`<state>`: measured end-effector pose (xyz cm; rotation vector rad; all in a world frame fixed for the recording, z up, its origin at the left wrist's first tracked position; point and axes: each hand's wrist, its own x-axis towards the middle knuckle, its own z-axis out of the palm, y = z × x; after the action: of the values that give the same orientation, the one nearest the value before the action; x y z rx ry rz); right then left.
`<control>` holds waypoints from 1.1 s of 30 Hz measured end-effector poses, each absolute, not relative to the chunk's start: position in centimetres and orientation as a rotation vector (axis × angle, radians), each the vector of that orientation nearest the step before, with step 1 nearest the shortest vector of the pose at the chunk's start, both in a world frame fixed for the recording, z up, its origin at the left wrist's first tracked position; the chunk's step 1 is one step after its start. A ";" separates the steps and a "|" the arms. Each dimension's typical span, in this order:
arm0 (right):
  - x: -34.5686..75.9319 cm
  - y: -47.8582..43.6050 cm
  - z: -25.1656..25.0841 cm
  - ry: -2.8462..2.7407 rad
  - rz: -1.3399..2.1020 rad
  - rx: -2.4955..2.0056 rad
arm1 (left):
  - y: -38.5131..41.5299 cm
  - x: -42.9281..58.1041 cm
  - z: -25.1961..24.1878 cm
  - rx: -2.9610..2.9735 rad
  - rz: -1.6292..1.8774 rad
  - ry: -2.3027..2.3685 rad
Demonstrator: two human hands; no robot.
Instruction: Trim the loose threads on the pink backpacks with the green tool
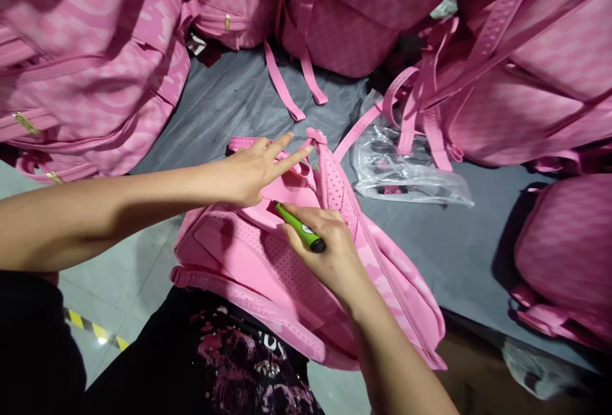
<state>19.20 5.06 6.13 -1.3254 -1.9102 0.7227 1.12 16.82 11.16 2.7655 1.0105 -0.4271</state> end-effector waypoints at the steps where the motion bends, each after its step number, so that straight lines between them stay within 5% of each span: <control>1: 19.3 5.1 6.2 -1.916 0.736 -1.322 | 16.9 1.1 11.2 2.749 -0.430 1.008; 33: 15.7 5.2 7.0 -1.717 0.757 -1.507 | 17.1 1.1 11.3 2.640 -0.418 1.055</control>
<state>15.67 5.16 6.97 -1.5070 -1.7168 0.7568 1.15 17.13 11.33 2.6400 1.0555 -0.4176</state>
